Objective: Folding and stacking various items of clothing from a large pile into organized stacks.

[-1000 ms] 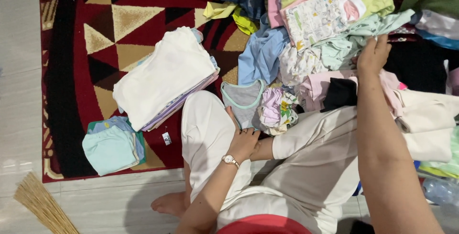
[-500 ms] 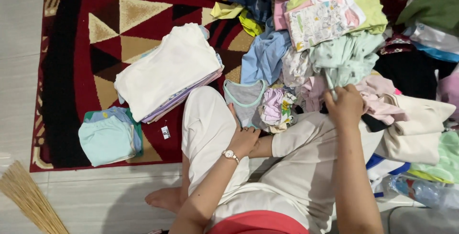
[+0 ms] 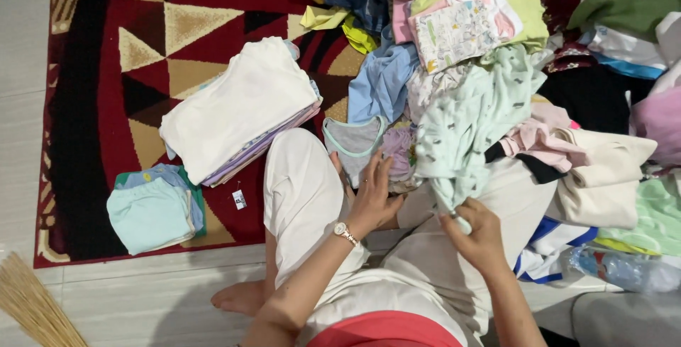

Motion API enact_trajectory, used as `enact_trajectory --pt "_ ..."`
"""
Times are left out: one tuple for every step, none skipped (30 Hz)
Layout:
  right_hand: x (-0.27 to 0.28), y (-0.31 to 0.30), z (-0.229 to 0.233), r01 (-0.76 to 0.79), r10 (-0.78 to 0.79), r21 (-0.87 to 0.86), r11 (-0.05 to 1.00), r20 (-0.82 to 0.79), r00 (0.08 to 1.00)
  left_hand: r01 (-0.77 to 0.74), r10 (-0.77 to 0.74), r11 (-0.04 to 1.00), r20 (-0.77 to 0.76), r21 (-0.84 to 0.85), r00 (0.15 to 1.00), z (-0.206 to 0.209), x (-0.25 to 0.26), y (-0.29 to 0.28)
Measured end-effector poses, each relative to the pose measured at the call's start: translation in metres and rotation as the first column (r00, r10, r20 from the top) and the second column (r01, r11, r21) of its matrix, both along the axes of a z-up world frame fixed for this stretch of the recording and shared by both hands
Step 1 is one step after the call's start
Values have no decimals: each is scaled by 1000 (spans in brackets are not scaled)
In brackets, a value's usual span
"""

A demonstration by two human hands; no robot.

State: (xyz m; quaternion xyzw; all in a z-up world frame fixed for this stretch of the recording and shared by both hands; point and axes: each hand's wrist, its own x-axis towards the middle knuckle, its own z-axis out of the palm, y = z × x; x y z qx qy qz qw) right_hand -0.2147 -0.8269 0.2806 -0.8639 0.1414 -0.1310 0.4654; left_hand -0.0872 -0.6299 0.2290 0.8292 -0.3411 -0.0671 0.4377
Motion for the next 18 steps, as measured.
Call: enact_trajectory --pt "-3 10 6 -65 65 0 998 -64 996 -5 8 999 57 -43 998 0 0 -7" --pt "-5 20 10 -134 133 6 991 -126 983 -12 21 996 116 -84 993 0 -1 -13" --pt "-7 28 19 -137 137 7 991 -129 982 -15 25 996 112 -83 993 1 -1 -14" --pt "-7 35 28 -227 221 -6 974 -208 953 42 -34 998 145 -51 989 3 -1 -14" --pt "-7 43 37 -317 301 -12 948 -285 910 98 -94 995 175 -16 980 5 -1 -14" --pt "-7 44 41 -323 308 -8 946 -285 908 92 -89 996 174 -12 981 9 0 -7" --pt "-7 46 44 -388 365 1 921 -340 866 133 -137 991 195 34 971 13 1 0" --pt "-6 47 48 -451 419 13 893 -394 818 173 -187 982 214 80 959 18 2 7" --pt "-4 44 50 -455 425 17 890 -394 815 168 -183 982 212 84 960 24 4 16" --pt "-2 41 52 -471 453 28 882 -331 828 132 -137 990 194 42 971 31 5 25" --pt "0 38 54 -488 479 38 872 -266 837 93 -92 996 173 2 981 37 7 34" --pt "3 33 55 -492 485 44 870 -266 833 88 -88 996 170 6 982 48 10 43" --pt "6 28 57 -430 411 -32 902 -243 879 54 -54 999 142 6 988 59 12 53" --pt "10 22 58 -366 338 -108 924 -212 917 16 -16 1000 115 5 993 69 14 62" --pt "8 11 57 -374 347 -104 922 -213 913 8 -9 1000 112 8 994 78 18 71" --pt "6 -1 57 -241 229 -66 968 -149 962 -26 29 999 79 -39 996 88 21 79" --pt "5 -12 57 -105 102 -19 994 -91 991 -62 66 994 45 -86 997 97 24 88" --pt "4 -19 60 -109 107 -18 994 -93 990 -66 70 994 43 -84 997 114 22 89"
